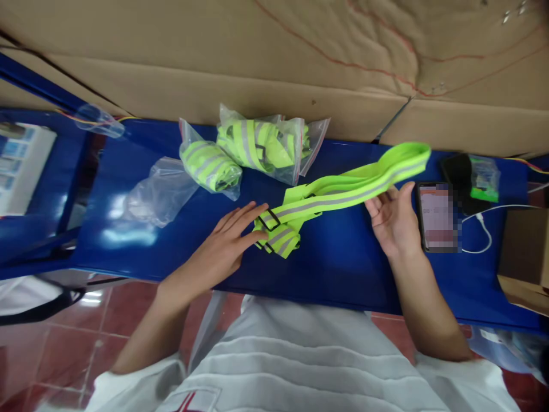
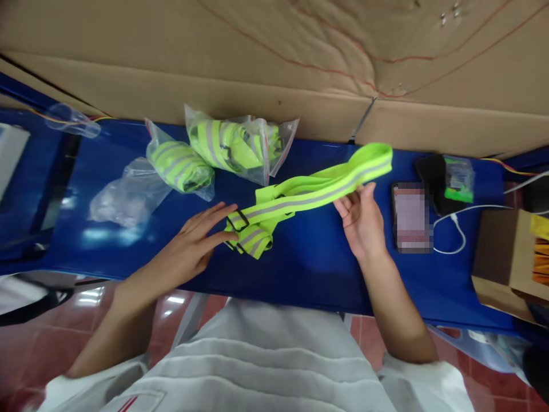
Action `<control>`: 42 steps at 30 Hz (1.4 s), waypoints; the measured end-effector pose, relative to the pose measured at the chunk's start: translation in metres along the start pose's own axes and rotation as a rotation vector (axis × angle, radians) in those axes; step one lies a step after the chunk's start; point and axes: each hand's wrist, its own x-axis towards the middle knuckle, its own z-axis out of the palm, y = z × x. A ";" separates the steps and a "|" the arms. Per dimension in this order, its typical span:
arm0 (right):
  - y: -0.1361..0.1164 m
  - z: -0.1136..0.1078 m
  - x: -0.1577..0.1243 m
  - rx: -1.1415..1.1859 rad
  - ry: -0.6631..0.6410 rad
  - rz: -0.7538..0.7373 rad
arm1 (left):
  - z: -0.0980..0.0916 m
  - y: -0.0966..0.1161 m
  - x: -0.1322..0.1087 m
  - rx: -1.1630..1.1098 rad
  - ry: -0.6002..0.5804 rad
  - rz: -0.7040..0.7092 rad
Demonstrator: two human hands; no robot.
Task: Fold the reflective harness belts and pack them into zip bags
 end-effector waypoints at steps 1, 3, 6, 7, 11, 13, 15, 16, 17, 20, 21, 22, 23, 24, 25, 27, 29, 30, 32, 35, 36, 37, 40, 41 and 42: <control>0.003 0.000 -0.001 -0.039 -0.046 -0.003 | -0.004 0.004 -0.002 0.014 -0.020 -0.014; 0.009 0.001 -0.004 -0.138 -0.065 -0.053 | -0.010 0.015 0.000 0.038 0.012 0.000; 0.013 0.006 -0.018 -0.377 0.023 -0.299 | -0.008 0.035 0.011 0.064 0.112 0.050; 0.012 0.008 -0.024 -0.476 0.027 -0.417 | -0.005 0.041 0.016 0.076 0.124 0.054; 0.007 0.020 -0.048 -0.762 -0.328 -0.830 | 0.015 0.047 0.025 0.110 0.133 -0.054; 0.008 0.027 -0.056 -0.843 -0.560 -0.917 | 0.025 0.044 0.024 0.085 0.115 -0.119; 0.011 0.032 -0.059 -0.950 -0.688 -0.924 | 0.032 0.043 0.023 0.033 0.071 -0.084; 0.013 0.033 -0.059 -1.012 -0.722 -0.902 | 0.034 0.043 0.022 -0.002 0.051 -0.023; 0.014 0.034 -0.058 -1.069 -0.739 -0.872 | 0.035 0.043 0.022 -0.041 0.046 0.051; 0.016 0.029 -0.048 -1.208 -0.740 -0.753 | 0.030 0.044 0.021 -0.108 0.137 0.208; 0.016 0.026 -0.044 -1.239 -0.727 -0.717 | 0.027 0.043 0.019 -0.100 0.189 0.220; 0.015 0.022 -0.040 -1.262 -0.711 -0.684 | 0.024 0.040 0.017 -0.081 0.227 0.210; 0.015 0.019 -0.037 -1.275 -0.692 -0.657 | 0.021 0.037 0.013 -0.059 0.243 0.188; 0.014 0.016 -0.033 -1.277 -0.676 -0.636 | 0.019 0.034 0.008 -0.040 0.240 0.163; 0.014 0.013 -0.031 -1.272 -0.664 -0.620 | 0.017 0.030 0.001 -0.029 0.225 0.140; 0.015 0.010 -0.028 -1.251 -0.654 -0.602 | 0.015 0.024 -0.013 -0.004 0.205 0.095; 0.016 0.009 -0.027 -1.229 -0.656 -0.597 | 0.015 0.024 -0.027 0.072 0.266 0.009; 0.016 0.009 -0.027 -1.223 -0.656 -0.598 | 0.016 0.027 -0.031 0.130 0.323 -0.054; 0.018 0.010 -0.027 -1.221 -0.656 -0.597 | 0.019 0.037 -0.033 0.238 0.443 -0.179; 0.019 0.010 -0.027 -1.231 -0.667 -0.603 | 0.026 0.054 -0.021 0.245 0.388 -0.158; 0.019 0.009 -0.027 -1.237 -0.669 -0.608 | 0.027 0.057 -0.016 0.209 0.308 -0.103; 0.019 0.009 -0.026 -1.242 -0.669 -0.614 | 0.028 0.059 -0.012 0.166 0.224 -0.047; 0.020 0.008 -0.026 -1.261 -0.664 -0.632 | 0.021 0.052 -0.012 0.071 0.138 0.010; 0.020 0.008 -0.025 -1.265 -0.662 -0.636 | 0.017 0.047 -0.017 0.057 0.172 -0.012; 0.020 0.008 -0.025 -1.267 -0.660 -0.635 | 0.012 0.042 -0.023 0.056 0.212 -0.052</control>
